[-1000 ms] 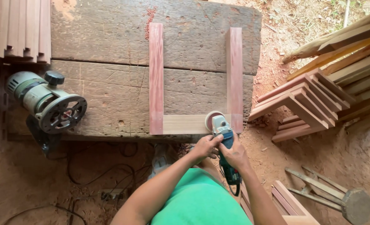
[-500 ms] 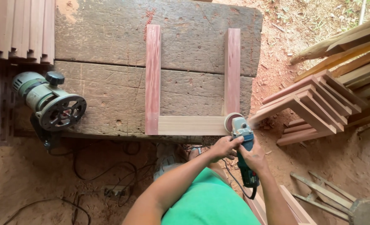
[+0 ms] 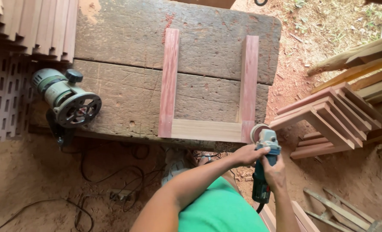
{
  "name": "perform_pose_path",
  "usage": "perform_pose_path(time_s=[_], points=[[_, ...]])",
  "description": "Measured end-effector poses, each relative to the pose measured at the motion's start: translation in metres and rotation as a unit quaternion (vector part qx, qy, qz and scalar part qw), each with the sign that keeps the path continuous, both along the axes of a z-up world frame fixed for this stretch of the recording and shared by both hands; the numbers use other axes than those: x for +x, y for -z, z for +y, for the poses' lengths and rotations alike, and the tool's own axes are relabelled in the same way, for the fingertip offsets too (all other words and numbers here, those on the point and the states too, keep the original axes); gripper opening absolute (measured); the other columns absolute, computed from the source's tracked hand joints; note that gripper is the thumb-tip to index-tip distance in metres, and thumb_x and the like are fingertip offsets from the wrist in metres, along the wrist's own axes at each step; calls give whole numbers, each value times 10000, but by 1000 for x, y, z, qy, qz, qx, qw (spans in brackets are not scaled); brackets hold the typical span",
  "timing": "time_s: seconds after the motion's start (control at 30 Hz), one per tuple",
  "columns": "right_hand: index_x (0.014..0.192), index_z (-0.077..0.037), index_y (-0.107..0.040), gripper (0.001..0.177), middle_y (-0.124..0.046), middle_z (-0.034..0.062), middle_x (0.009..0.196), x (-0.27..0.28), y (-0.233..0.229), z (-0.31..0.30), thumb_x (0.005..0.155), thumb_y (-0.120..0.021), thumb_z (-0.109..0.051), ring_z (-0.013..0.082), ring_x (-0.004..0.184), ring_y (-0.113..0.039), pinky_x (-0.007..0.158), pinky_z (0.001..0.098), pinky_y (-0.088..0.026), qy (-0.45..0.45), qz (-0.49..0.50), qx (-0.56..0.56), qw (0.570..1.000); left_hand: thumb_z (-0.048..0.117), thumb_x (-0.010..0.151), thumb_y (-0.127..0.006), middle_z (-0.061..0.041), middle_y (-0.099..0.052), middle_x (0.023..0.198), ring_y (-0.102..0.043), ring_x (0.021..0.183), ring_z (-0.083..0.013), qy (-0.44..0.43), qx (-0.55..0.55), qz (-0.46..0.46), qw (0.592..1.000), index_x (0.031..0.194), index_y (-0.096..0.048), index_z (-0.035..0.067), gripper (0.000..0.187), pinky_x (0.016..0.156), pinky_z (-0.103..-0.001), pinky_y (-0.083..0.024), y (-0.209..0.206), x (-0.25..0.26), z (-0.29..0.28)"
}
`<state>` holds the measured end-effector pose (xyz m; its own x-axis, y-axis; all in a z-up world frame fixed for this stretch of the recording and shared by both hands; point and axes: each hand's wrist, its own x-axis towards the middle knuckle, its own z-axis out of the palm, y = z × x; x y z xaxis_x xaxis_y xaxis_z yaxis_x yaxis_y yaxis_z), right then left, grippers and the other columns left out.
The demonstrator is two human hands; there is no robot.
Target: Sanding and routing a wooden frame on a workbench.
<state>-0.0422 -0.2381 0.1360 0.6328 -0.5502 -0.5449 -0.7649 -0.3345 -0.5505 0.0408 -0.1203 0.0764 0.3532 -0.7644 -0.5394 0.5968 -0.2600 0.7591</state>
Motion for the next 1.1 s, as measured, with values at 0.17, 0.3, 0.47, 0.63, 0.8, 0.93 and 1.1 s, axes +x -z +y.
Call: perform_pose_path(time_s=[0.17,0.3,0.47,0.63,0.8,0.93,1.1], points=[[1349,-2,-558,597,-689,225,1093,11,7,35,876,-674,-348,323,881,-681,756,397,-545,-70,27,15,997,538,967,-503,-119,-600,744,-531,603,-192,-81,19,61,995,841,-641,-18,586,541,-317,-474,1,-6,53],[1348,-15,-558,599,-704,240,1083,17,25,55,857,-701,-328,351,883,-700,760,416,-554,-116,39,-16,992,533,950,-536,-149,-618,777,-572,624,-209,-147,32,68,986,915,-627,-54,596,558,-333,-508,0,-11,85],[1344,-15,-573,600,-705,255,1089,32,29,87,842,-710,-313,378,903,-697,781,427,-542,-157,51,-38,986,520,948,-536,-196,-660,831,-628,668,-244,-204,48,50,976,949,-638,-102,631,588,-339,-530,-4,-11,124],[1344,-45,-554,609,-718,226,1021,45,32,129,826,-718,-318,351,835,-704,737,420,-559,-203,60,-28,977,512,952,-540,-175,-682,844,-633,682,-227,-253,63,29,965,994,-650,-88,611,618,-329,-533,-1,-14,171],[1340,-263,-572,698,-723,269,1150,72,16,183,748,-769,-575,406,1187,-646,1020,531,-516,-189,186,-37,964,609,938,-650,-260,-702,875,-750,767,-276,-296,69,95,948,1067,-664,-46,668,641,-328,-628,38,-26,195],[1374,-261,-551,725,-721,279,1121,77,16,211,749,-763,-564,419,1167,-652,988,542,-525,-194,180,-28,964,648,955,-611,-206,-707,771,-744,718,-248,-294,78,85,949,1045,-669,-1,658,620,-340,-623,52,-27,218],[1381,-258,-542,740,-720,288,1116,87,8,238,746,-763,-567,422,1167,-653,992,545,-524,-205,186,-23,961,593,963,-629,-247,-707,851,-753,777,-273,-320,63,99,940,1051,-664,-20,620,652,-343,-627,44,-21,245]])
